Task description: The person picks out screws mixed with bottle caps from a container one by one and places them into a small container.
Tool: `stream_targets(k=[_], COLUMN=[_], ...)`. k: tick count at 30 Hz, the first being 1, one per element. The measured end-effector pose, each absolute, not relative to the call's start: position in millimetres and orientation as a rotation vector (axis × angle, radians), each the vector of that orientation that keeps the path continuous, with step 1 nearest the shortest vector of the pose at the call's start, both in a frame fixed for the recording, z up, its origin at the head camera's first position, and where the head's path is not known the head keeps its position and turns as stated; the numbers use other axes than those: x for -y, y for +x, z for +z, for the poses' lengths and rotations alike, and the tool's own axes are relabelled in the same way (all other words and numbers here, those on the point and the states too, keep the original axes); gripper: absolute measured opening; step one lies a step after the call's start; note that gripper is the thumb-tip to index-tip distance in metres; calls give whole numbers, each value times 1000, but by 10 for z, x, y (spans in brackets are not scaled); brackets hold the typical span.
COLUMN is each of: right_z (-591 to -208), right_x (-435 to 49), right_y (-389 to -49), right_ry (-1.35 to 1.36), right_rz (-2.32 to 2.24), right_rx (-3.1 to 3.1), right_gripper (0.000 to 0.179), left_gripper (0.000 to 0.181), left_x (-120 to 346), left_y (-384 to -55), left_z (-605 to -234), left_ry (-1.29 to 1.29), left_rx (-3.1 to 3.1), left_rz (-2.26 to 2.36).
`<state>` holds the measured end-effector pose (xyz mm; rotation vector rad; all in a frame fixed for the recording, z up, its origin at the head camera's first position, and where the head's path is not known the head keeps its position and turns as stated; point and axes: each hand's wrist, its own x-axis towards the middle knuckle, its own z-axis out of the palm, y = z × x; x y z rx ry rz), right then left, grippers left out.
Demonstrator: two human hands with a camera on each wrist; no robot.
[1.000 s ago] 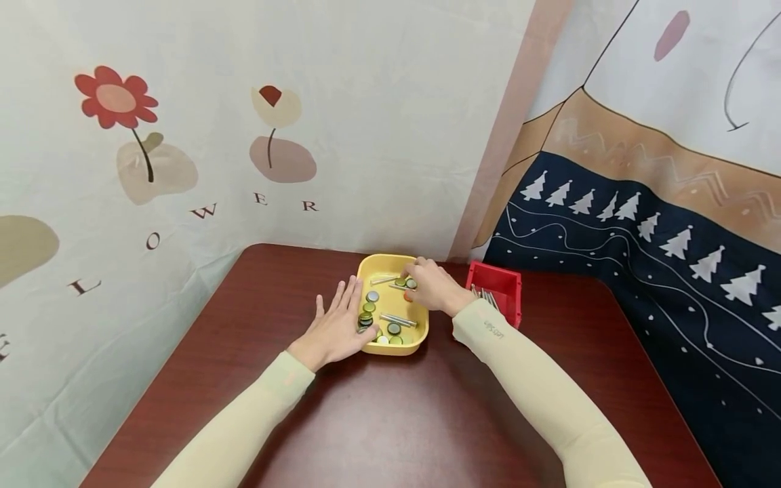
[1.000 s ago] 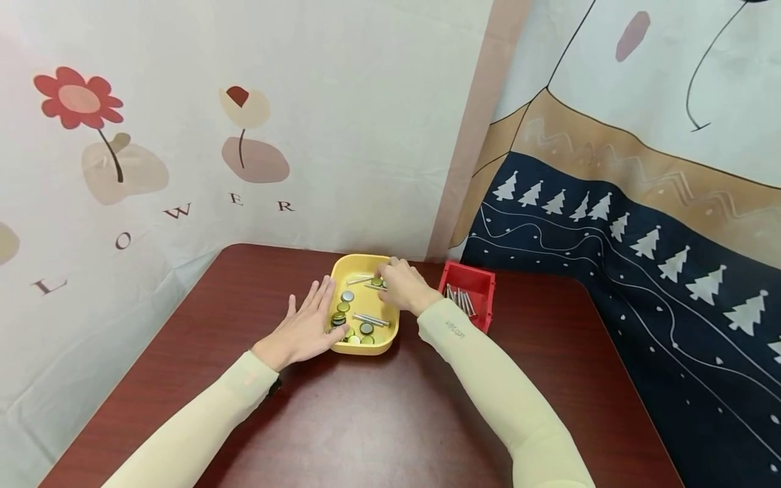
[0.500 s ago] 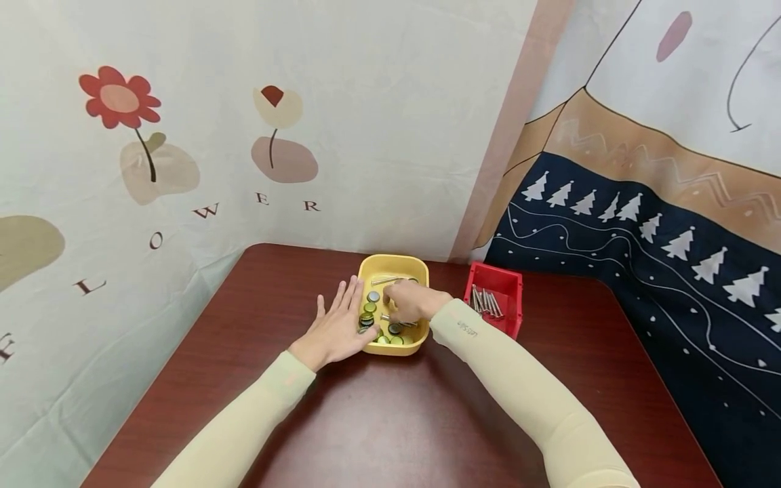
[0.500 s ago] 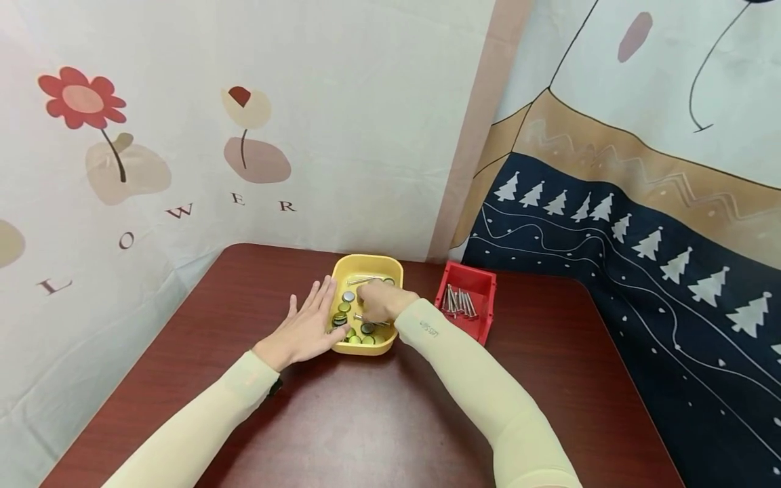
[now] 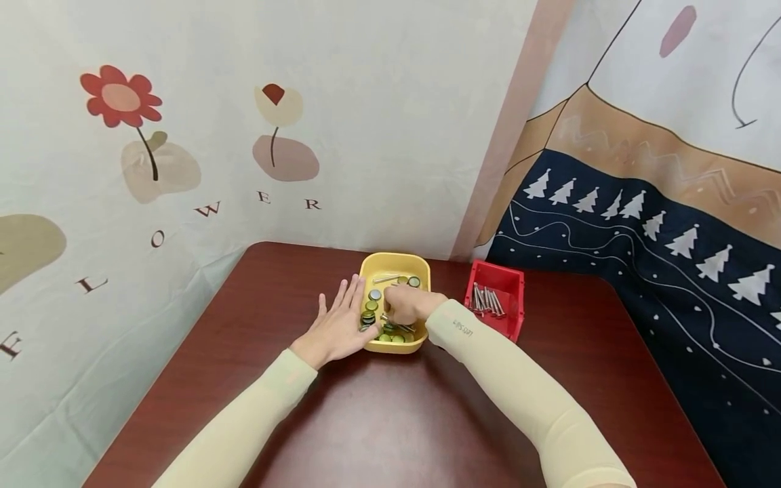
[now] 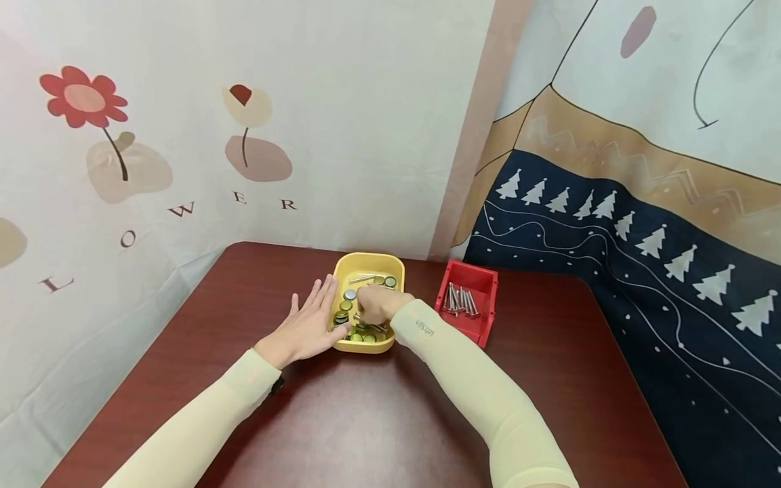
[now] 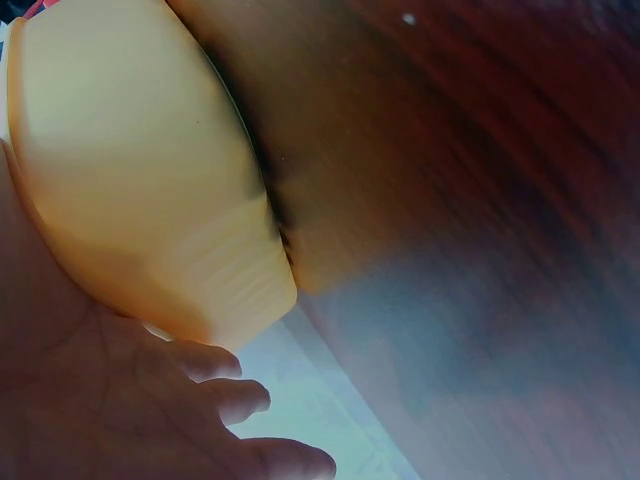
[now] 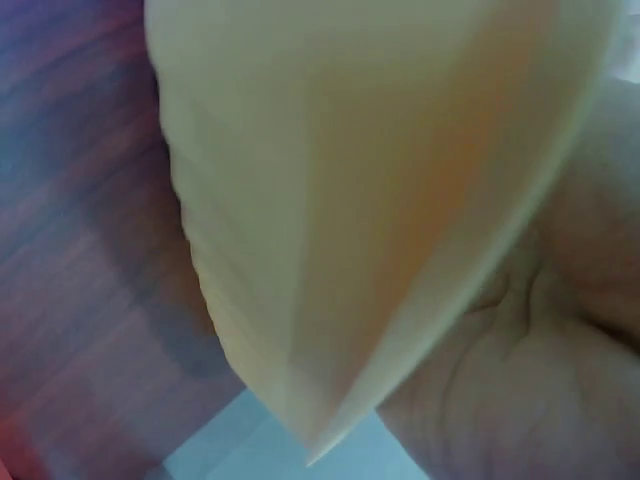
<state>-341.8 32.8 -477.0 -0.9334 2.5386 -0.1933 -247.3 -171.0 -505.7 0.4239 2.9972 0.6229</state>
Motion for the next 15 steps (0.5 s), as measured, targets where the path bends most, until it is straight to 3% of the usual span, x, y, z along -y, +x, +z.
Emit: stream_targets(k=[9, 15], right_z=[-4901, -4779], right_x=[-308, -347], right_y=[-3482, -3390], right_ry=[-918, -960], right_rz=[-145, -175], right_rx=[-2539, -2549], right_gripper=[15, 15], left_gripper=[108, 109], left_x=[1702, 1701], left_y=[-2488, -2501], left_z=[-5037, -5048], left_ry=[431, 426], left_rx=[-2992, -2989], left_rz=[633, 630])
